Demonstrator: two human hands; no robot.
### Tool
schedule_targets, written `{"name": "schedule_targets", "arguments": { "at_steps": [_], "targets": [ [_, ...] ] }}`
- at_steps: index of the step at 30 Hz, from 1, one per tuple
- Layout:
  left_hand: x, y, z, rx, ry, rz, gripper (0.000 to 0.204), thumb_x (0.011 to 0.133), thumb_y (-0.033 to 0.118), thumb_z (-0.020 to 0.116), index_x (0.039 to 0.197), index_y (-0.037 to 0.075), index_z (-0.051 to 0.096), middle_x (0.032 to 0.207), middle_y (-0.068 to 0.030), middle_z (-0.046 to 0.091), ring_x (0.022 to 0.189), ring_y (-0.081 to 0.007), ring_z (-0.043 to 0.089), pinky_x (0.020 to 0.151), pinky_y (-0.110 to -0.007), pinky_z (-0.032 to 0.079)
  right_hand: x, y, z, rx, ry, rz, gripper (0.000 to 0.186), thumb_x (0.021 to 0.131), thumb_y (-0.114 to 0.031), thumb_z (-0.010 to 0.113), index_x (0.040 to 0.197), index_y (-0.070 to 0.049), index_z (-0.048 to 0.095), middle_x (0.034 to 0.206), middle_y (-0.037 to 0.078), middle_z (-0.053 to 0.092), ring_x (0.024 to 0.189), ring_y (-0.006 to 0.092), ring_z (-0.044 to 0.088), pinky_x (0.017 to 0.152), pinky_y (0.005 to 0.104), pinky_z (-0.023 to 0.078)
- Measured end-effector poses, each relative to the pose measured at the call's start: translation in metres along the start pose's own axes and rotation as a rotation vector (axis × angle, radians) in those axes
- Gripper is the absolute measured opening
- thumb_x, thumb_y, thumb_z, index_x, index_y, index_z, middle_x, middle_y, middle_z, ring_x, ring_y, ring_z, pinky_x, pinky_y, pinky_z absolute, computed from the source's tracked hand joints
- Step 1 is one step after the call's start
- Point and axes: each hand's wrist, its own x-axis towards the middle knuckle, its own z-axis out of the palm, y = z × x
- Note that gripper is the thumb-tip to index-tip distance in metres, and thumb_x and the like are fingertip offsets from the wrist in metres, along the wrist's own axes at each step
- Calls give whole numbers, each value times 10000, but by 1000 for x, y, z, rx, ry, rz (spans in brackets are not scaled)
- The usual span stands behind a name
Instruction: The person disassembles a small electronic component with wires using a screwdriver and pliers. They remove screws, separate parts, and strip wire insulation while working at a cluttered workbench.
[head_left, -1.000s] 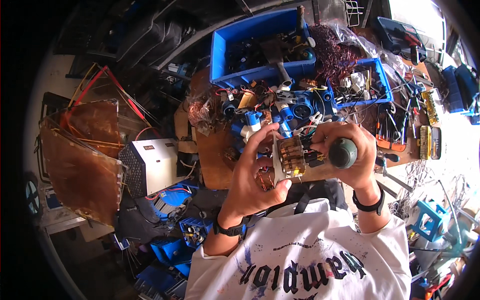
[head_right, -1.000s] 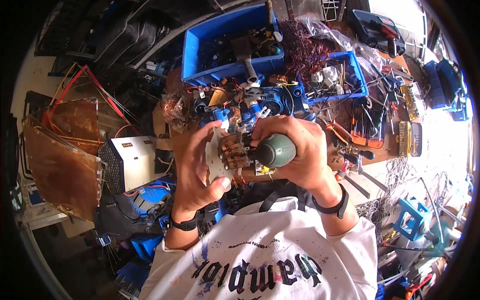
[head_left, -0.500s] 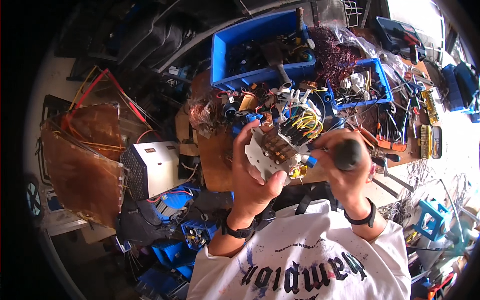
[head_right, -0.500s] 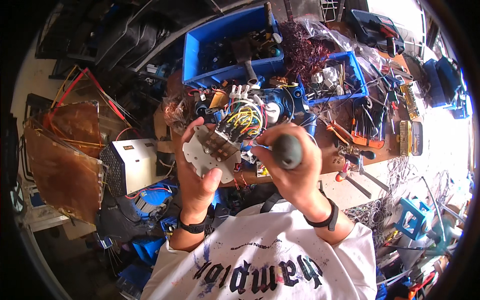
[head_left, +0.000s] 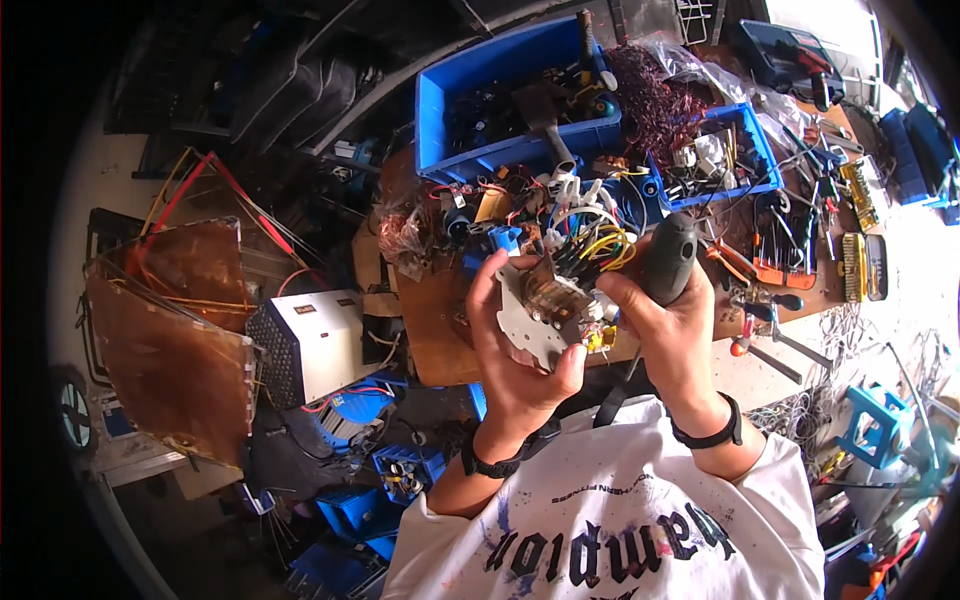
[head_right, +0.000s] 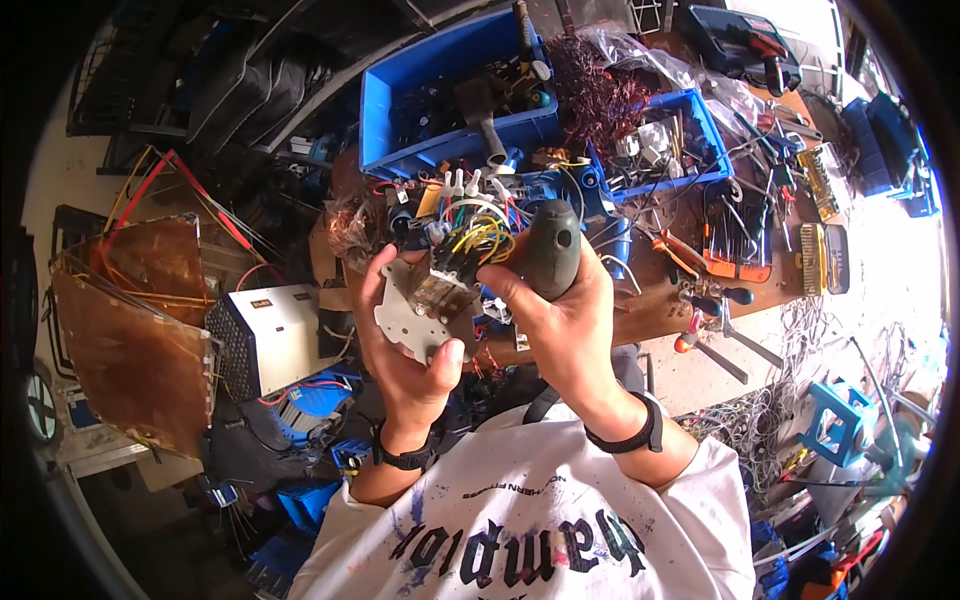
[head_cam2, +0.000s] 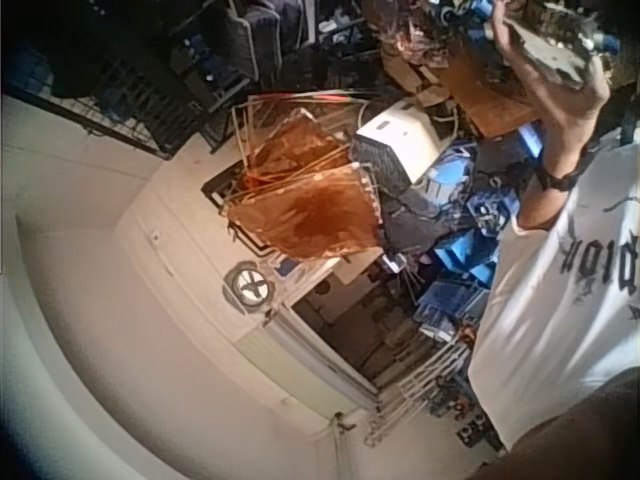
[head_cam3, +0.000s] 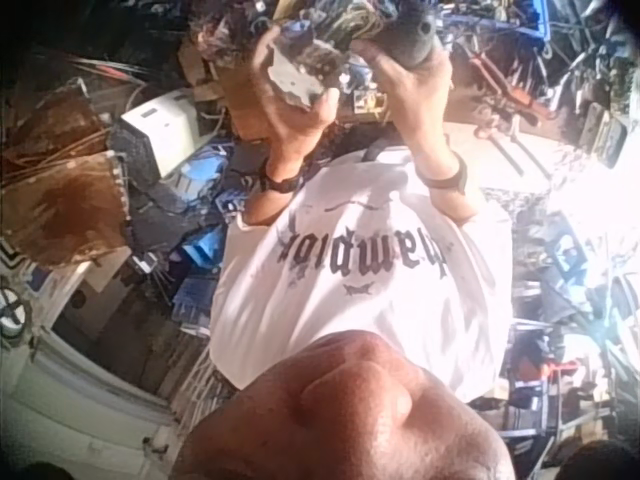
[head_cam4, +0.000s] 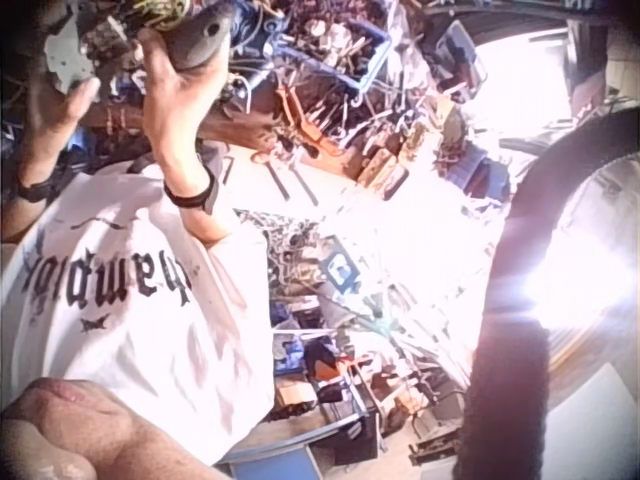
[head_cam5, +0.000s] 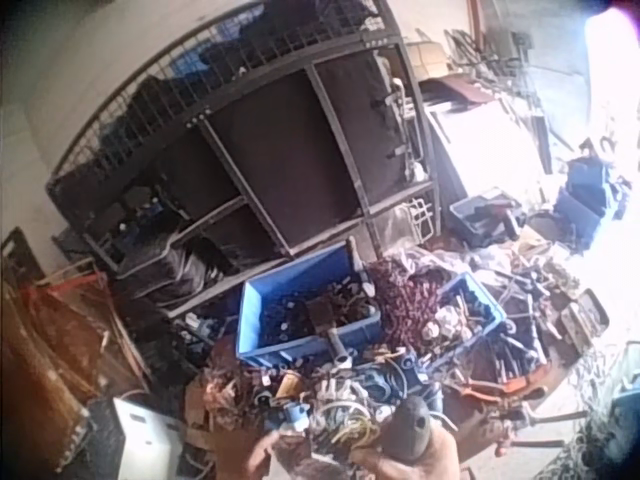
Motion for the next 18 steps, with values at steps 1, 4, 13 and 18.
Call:
{"name": "schedule_targets", "arguments": {
  "at_steps": [1,4,13,18],
  "targets": [
    [0,0,1,21,-4,13,922,704,150,735,1441,27,194,1299,-145,407,1150,-232,491,997,-346,416,0,1,0,26,-8,36,284,792,-22,752,1003,-54,565,748,-14,610,549,26,518,478,169,399],
    [-2,-2,1,110,-16,59,926,711,169,747,1439,23,194,1295,-148,408,1143,-234,492,990,-349,415,-1,5,-1,40,4,48,278,797,-19,740,1008,-58,564,757,-10,612,543,27,519,468,167,389],
    [-8,-1,3,171,-21,49,898,750,197,753,1435,20,200,1281,-145,415,1140,-232,494,992,-353,413,4,3,5,234,65,103,212,760,17,707,872,-66,546,685,-20,541,527,55,472,493,200,375],
    [-6,2,0,111,-44,1,898,745,200,756,1433,16,209,1276,-135,419,1151,-224,490,997,-347,412,5,6,6,239,61,70,198,765,31,688,863,-66,546,683,-15,539,533,64,475,505,213,382]
  ]
}}
